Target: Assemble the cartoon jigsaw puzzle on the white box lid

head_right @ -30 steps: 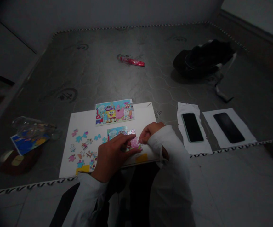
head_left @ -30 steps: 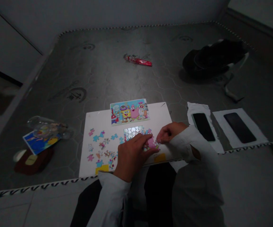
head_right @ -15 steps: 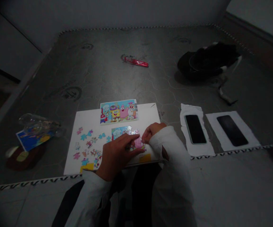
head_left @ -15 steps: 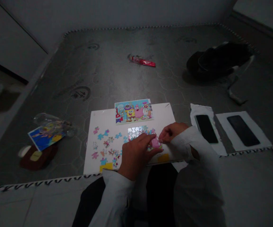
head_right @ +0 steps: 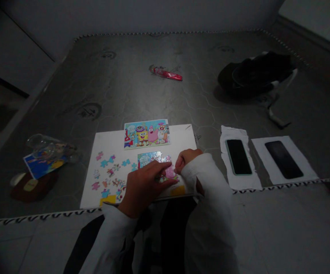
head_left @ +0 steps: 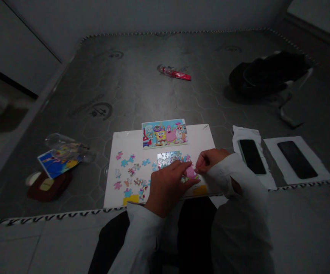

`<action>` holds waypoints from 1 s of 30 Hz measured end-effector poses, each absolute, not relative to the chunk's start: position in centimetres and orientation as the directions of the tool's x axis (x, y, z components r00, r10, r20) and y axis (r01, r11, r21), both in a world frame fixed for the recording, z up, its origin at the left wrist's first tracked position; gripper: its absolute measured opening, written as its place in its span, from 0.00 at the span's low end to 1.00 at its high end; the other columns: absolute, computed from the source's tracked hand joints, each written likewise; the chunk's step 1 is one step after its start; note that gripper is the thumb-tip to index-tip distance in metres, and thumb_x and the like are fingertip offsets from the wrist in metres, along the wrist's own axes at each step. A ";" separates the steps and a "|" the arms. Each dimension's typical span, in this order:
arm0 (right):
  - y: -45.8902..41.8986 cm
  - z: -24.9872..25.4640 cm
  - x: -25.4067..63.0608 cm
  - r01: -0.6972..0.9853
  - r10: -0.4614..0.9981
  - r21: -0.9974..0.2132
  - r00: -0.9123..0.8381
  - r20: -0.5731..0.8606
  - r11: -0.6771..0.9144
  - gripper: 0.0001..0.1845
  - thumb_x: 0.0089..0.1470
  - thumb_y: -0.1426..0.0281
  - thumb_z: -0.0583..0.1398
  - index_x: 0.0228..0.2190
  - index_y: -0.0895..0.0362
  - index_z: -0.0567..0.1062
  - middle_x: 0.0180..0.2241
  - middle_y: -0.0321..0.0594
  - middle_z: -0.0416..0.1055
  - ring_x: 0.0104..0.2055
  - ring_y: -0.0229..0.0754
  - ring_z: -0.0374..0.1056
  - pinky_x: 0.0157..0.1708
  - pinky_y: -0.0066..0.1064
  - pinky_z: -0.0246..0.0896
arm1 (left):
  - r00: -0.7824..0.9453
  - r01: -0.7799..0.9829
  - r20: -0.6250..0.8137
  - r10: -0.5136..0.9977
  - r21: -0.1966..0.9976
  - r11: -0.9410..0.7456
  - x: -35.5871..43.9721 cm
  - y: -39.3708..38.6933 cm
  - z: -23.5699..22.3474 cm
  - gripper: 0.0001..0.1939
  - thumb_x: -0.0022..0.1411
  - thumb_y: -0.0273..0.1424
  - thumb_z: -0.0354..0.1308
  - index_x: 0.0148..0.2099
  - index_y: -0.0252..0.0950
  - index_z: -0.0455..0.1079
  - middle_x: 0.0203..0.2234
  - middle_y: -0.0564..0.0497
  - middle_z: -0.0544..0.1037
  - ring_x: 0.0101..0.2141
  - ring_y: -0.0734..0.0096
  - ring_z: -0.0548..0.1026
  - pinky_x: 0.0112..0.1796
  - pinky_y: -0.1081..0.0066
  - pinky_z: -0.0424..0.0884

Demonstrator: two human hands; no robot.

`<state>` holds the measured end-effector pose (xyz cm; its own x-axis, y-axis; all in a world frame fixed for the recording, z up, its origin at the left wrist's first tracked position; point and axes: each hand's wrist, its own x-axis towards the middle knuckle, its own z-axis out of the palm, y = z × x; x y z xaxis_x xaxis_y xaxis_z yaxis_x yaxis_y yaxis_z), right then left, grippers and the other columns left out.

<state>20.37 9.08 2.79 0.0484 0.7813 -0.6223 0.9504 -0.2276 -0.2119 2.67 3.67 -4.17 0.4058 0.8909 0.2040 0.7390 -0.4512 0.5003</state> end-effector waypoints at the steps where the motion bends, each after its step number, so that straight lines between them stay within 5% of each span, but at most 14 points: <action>1: 9.0 2.9 20.5 0.950 0.778 -0.215 0.042 -0.627 -0.225 0.07 0.47 0.74 0.72 0.24 0.51 0.81 0.30 0.32 0.82 0.36 0.39 0.78 0.35 0.25 0.65 | 0.413 0.740 0.195 0.890 0.497 -0.452 2.7 3.6 -4.1 0.25 0.61 0.49 0.68 0.56 0.44 0.77 0.43 0.54 0.85 0.40 0.67 0.83 0.31 0.71 0.69; 15: 7.7 1.9 24.1 0.909 0.886 -0.371 -0.005 -0.464 -0.190 0.06 0.48 0.65 0.70 0.25 0.51 0.78 0.26 0.32 0.79 0.28 0.38 0.72 0.33 0.31 0.64 | 0.422 0.728 0.201 0.884 0.505 -0.463 2.7 3.4 -3.7 0.23 0.62 0.49 0.68 0.55 0.44 0.77 0.42 0.54 0.85 0.37 0.68 0.82 0.29 0.71 0.66; 21: 8.3 1.0 22.1 0.936 0.839 -0.260 0.062 -0.541 -0.236 0.09 0.45 0.69 0.73 0.23 0.51 0.77 0.24 0.30 0.78 0.30 0.37 0.74 0.33 0.27 0.64 | 0.424 0.731 0.184 0.887 0.508 -0.456 2.8 3.5 -3.9 0.24 0.62 0.50 0.68 0.55 0.43 0.77 0.44 0.54 0.85 0.39 0.66 0.83 0.30 0.70 0.67; 30: 8.3 0.8 22.3 0.934 0.823 -0.298 -0.007 -0.568 -0.198 0.08 0.45 0.72 0.72 0.29 0.51 0.81 0.25 0.28 0.78 0.31 0.38 0.76 0.35 0.27 0.65 | 0.425 0.740 0.133 0.896 0.518 -0.428 3.0 3.5 -3.5 0.22 0.63 0.49 0.67 0.54 0.44 0.76 0.45 0.55 0.84 0.40 0.64 0.83 0.30 0.67 0.67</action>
